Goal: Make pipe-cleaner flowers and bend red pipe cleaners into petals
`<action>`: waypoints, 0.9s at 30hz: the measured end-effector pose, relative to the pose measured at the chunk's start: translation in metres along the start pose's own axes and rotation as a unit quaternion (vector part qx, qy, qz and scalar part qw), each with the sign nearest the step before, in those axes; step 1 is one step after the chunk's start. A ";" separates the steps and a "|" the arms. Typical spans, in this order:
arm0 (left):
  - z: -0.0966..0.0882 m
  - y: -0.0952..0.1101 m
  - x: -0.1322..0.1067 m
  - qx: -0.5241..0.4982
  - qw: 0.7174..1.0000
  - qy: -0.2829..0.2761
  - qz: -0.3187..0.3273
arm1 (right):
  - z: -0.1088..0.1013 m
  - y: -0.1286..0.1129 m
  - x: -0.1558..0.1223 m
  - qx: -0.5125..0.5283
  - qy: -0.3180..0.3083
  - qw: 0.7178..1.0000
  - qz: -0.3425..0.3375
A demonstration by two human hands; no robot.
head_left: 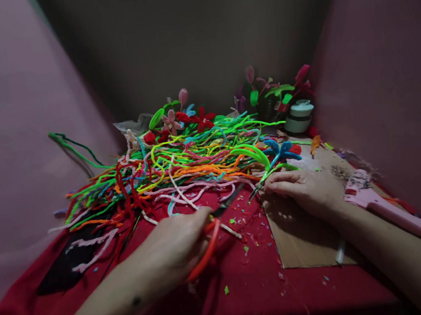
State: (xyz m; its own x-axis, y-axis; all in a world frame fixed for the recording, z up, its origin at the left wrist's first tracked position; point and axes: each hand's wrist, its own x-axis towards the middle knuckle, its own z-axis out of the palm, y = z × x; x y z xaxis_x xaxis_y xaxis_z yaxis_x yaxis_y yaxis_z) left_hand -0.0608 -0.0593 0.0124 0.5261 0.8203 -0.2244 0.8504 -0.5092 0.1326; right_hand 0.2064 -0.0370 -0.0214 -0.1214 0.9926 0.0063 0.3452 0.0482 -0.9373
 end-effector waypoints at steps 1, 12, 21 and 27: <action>0.000 -0.011 -0.005 0.018 0.999 0.013 -0.033 | -0.001 0.002 0.001 0.012 -0.007 1.000 0.003; 0.012 -0.071 -0.012 0.129 0.968 0.121 -0.181 | -0.003 0.021 0.002 0.225 -0.107 0.969 -0.001; 0.009 0.051 0.047 -0.178 0.908 0.324 0.198 | 0.006 0.012 -0.003 0.335 -0.158 0.929 -0.018; 0.021 0.071 0.070 -0.037 0.899 0.394 0.189 | 0.005 0.017 -0.003 0.357 -0.133 0.924 0.021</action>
State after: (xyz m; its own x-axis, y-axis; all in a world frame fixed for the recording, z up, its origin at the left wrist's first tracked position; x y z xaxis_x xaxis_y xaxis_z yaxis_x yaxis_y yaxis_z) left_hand 0.0366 -0.0432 -0.0139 0.5940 0.5372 0.5988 0.5929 -0.7954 0.1254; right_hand 0.2079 -0.0401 -0.0391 -0.3784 0.9251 -0.0313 -0.3366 -0.1690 -0.9264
